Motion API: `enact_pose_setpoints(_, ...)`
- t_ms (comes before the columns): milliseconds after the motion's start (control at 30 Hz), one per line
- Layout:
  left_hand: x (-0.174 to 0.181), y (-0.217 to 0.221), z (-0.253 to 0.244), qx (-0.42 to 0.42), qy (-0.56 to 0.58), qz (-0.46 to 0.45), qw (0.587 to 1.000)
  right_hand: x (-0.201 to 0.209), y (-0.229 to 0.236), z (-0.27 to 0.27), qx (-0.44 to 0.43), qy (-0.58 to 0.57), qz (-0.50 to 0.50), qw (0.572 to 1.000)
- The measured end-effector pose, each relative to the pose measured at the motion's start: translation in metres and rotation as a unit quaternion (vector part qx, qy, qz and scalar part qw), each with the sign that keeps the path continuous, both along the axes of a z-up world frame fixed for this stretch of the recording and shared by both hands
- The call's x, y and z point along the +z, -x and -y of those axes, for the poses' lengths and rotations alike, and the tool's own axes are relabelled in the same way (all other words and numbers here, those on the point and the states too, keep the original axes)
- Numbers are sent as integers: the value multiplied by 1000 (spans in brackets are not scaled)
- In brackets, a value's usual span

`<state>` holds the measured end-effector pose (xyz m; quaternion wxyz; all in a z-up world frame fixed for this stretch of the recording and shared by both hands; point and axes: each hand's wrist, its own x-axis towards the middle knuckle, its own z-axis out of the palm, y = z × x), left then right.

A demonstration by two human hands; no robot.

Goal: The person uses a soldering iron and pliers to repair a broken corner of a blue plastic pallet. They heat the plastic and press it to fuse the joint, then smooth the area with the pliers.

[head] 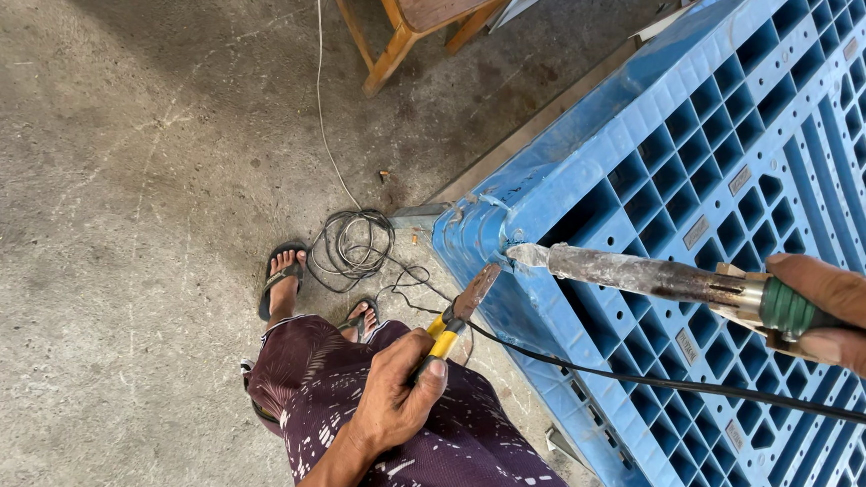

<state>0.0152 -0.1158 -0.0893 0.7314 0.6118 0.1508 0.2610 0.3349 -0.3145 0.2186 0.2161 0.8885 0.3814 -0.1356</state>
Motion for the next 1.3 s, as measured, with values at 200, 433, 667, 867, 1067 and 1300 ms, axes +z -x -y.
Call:
enact_pose_setpoints(200, 0, 0, 2, 2, 8, 4, 1000, -11, -38, 5, 25, -48, -83, 995)
enact_pose_setpoints(433, -1, 0, 2, -1, 10, -4, 1000, -24, -69, 7, -28, 98, -71, 992)
enact_pose_setpoints(667, 1, -1, 2, 2, 6, -4, 1000, -37, -107, 28, -130, 0, -174, 976)
enact_pose_setpoints(867, 3, 1, 0, 4, -4, -5, 1000, -45, -115, 43, -170, -9, -188, 967)
enact_pose_setpoints(1067, 3, 1, 1, 2, -1, -8, 1000, -45, -122, 54, -171, -27, -188, 967)
enact_pose_setpoints(1300, 2, 0, 3, 10, -7, -4, 1000, -71, -144, 59, -207, -35, -223, 952)
